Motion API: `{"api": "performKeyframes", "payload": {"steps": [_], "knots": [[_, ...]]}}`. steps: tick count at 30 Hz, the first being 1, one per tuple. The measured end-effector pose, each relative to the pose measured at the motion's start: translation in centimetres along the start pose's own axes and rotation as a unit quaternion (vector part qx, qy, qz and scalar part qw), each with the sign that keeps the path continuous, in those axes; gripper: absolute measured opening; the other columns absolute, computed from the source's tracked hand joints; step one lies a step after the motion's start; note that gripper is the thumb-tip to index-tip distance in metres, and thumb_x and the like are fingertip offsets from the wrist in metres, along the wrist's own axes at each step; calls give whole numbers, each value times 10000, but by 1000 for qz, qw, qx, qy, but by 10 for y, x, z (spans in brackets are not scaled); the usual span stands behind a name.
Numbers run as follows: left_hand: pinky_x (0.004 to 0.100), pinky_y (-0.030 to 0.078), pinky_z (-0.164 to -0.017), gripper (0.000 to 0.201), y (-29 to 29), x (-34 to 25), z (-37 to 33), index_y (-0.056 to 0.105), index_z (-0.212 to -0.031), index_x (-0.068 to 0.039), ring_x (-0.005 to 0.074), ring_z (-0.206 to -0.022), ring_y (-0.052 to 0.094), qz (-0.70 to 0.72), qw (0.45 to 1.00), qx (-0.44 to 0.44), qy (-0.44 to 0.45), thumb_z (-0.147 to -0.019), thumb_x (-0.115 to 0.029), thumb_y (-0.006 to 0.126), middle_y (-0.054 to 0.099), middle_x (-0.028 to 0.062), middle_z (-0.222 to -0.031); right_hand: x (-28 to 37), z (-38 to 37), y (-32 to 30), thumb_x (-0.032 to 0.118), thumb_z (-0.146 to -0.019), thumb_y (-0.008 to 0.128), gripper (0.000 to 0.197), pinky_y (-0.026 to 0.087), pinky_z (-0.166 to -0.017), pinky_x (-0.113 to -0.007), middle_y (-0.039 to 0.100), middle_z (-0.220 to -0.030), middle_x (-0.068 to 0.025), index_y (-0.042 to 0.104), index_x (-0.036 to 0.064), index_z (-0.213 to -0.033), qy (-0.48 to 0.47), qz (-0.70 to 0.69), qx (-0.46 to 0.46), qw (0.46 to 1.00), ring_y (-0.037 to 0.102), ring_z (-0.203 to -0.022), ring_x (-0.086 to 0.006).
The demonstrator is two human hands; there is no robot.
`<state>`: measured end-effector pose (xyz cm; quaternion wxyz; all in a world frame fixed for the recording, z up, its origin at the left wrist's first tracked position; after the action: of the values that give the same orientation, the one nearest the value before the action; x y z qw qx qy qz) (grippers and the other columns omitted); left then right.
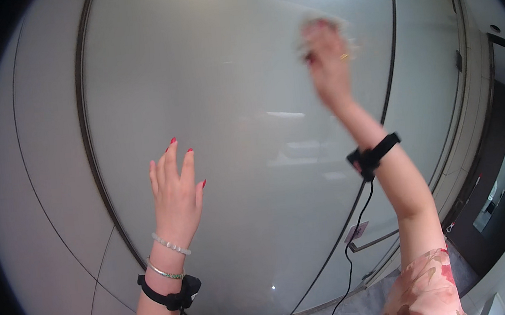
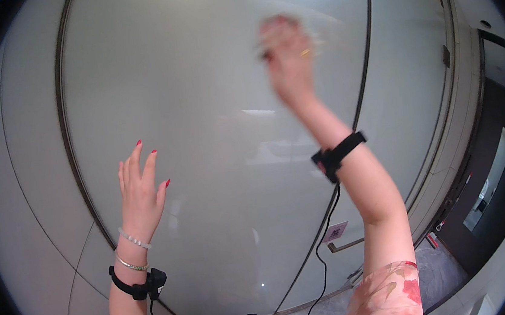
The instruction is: The person wipes the countertop around a bathroom sink with a cloth, then moves to clean a glass shower door and the adjacent tiled wall. The cleaning process involves wiping various surfaces in a systematic manner using a cloth held in the hand.
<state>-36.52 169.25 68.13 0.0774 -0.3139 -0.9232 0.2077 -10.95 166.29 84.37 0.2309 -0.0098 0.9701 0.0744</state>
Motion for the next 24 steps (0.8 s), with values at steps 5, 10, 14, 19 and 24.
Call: {"api": "performKeyframes", "payload": {"steps": [5, 10, 14, 19, 24], "knots": [[515, 267, -1045, 491, 6, 0, 8, 466, -1204, -14, 332, -1220, 385, 3, 1000, 9, 20, -757, -89, 658, 362, 177, -1340, 188, 114, -8, 27, -726, 542, 430, 354, -1005, -405, 519, -1216, -24, 556, 164, -1133, -347, -227, 255, 874, 471, -1157, -241], [514, 266, -1045, 456, 13, -4, 16, 483, -1178, -11, 339, -1214, 393, 0, 999, 25, 43, -762, -98, 649, 376, 187, -1328, 155, 143, -17, 5, -709, 577, 485, 386, -999, -363, 493, -1270, 3, 558, 184, -1159, -330, -291, 276, 855, 456, -1201, -228], [516, 267, -1043, 439, 15, 3, 24, 494, -1164, -12, 339, -1222, 387, -9, 998, 28, 46, -761, -93, 648, 375, 188, -1332, 28, 77, -13, -89, -656, 558, 590, 398, -981, -375, 505, -1268, -78, 560, 157, -1192, -61, -227, 160, 959, 447, -1210, -295], [520, 268, -1039, 424, 16, 7, 31, 501, -1158, -21, 338, -1236, 381, 21, 999, 15, 43, -764, -89, 642, 383, 179, -1332, -81, 37, -41, 3, -778, 498, 498, 343, -1011, -408, 459, -1318, -137, 510, 122, -1261, 114, 13, -82, 990, 401, -1234, -347], [520, 266, -1038, 422, 34, 10, 38, 504, -1165, -31, 337, -1249, 378, 40, 998, 1, 56, -770, -93, 639, 388, 169, -1333, 22, 23, -10, 31, -791, 488, 430, 300, -1018, -455, 476, -1288, -116, 542, 136, -1204, 37, -6, -84, 996, 398, -1229, -336]]}}
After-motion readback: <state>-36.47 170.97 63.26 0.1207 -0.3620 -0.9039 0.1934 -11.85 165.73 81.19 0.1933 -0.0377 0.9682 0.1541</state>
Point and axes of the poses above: each hand's wrist, its own z-axis away from the middle knuckle, its own y-axis out of the palm, x = y × z, the point moved 9 cm from there along -z, towards the middle knuckle
